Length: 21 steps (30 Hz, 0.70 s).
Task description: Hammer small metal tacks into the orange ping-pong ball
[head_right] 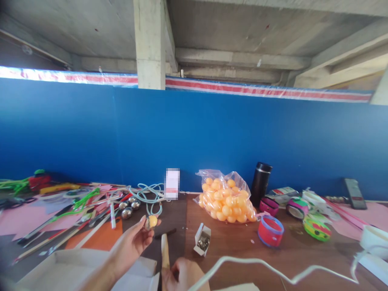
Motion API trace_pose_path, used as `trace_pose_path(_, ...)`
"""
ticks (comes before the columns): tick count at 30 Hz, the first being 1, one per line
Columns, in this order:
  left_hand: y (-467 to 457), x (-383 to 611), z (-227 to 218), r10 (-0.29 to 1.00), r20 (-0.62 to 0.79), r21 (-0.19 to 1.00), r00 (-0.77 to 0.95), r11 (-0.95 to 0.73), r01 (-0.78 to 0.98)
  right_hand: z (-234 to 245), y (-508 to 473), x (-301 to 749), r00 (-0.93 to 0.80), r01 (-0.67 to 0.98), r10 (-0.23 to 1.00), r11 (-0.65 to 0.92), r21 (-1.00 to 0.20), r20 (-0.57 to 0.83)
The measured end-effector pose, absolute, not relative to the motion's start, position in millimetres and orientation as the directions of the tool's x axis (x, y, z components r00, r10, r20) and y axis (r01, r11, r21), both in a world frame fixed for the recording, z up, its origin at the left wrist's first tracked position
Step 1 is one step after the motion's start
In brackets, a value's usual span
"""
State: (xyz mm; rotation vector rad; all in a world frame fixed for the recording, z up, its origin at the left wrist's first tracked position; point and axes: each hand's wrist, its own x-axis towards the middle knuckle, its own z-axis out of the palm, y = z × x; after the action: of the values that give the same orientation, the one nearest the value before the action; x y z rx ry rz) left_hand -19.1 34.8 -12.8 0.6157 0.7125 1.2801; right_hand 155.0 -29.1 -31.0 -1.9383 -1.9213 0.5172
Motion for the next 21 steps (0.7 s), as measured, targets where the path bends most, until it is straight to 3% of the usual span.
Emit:
trace_pose_path(4,31,-20,-10,0.968,-0.148,0.732,0.203,0.245,-0.636,-15,-32,166,0.102,0.882,0.993,-0.063,-0.467,0.057)
trace_pose_path(10,30,-19,-7,0.95,-0.144,0.749,0.277,0.287,-0.597,1,-20,205,0.228,0.845,0.951,-0.086,-0.528,0.208)
trace_pose_path(15,28,-20,-7,0.947,-0.16,0.762,0.28,0.299,-0.575,-4,-10,230,0.302,0.843,0.925,-0.145,-0.517,0.232)
trace_pose_path(21,26,-18,-5,0.95,-0.171,0.765,0.26,0.295,-0.573,-16,-5,228,0.266,0.877,0.946,-0.158,-0.454,0.184)
